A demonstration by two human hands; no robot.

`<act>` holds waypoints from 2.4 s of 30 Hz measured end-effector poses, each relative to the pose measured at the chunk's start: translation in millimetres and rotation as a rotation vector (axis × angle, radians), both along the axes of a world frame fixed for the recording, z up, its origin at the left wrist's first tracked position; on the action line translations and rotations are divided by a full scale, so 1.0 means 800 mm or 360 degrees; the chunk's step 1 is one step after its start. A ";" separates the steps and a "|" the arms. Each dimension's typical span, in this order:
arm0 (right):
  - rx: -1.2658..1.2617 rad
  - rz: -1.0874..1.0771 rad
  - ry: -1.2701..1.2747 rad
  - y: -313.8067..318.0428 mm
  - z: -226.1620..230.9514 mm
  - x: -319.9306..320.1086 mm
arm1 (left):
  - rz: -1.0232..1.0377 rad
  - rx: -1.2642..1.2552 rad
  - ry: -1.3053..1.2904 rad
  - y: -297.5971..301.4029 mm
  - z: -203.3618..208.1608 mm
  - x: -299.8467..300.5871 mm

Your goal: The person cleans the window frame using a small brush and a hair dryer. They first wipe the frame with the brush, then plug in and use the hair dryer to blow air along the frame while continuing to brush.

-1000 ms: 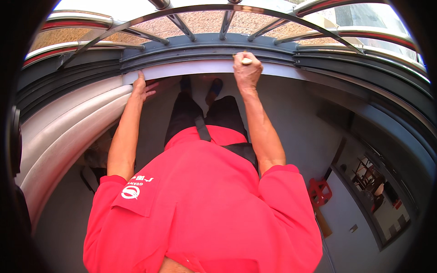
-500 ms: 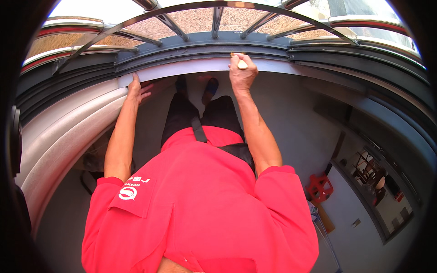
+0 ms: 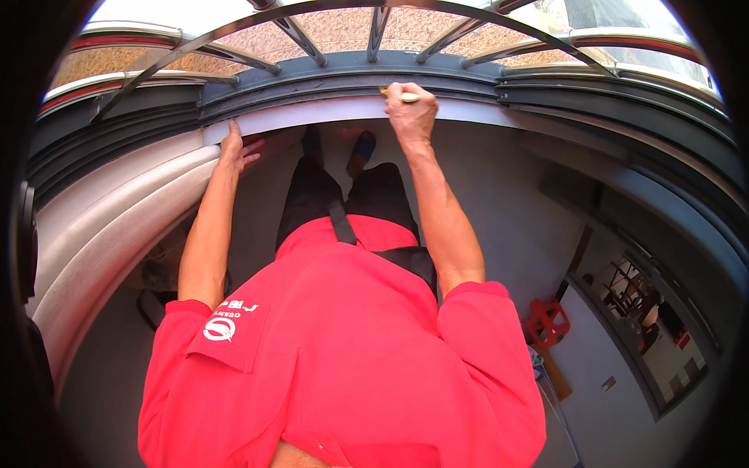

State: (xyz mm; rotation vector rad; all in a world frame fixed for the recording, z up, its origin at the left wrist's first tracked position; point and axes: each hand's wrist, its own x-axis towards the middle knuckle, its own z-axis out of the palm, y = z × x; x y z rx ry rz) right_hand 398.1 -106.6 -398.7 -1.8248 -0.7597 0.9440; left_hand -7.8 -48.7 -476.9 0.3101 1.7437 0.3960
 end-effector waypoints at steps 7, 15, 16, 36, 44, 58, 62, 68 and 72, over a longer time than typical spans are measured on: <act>0.0177 0.0180 0.0483 0.011 0.021 -0.076 | -0.0025 0.0016 -0.0030 0.001 0.003 -0.003; 0.0167 -0.0480 -0.0255 -0.005 -0.032 0.084 | 0.0002 0.0055 0.0022 -0.002 0.004 0.005; 0.0215 -0.0385 -0.0610 -0.001 -0.058 0.071 | -0.0015 0.0058 0.0024 0.001 0.006 0.007; 0.0493 0.0214 0.0301 0.005 -0.025 -0.089 | -0.0060 -0.0020 -0.0001 0.001 0.010 -0.001; 0.0270 -0.0530 -0.0198 -0.015 -0.038 0.013 | -0.0007 0.0066 0.0054 0.000 0.002 0.006; 0.0158 -0.0170 0.0190 0.047 -0.019 0.013 | -0.0018 -0.0026 0.0049 0.005 0.002 0.000; 0.0235 0.0089 0.0622 0.047 -0.002 -0.016 | -0.0074 -0.0037 0.0001 -0.003 0.002 -0.008; 0.0104 -0.0311 -0.0005 0.034 -0.005 0.054 | 0.0027 -0.0027 0.0044 -0.001 0.001 0.003; 0.0026 0.0109 0.0338 0.065 -0.011 -0.038 | -0.0009 -0.0037 0.0068 0.002 0.011 0.007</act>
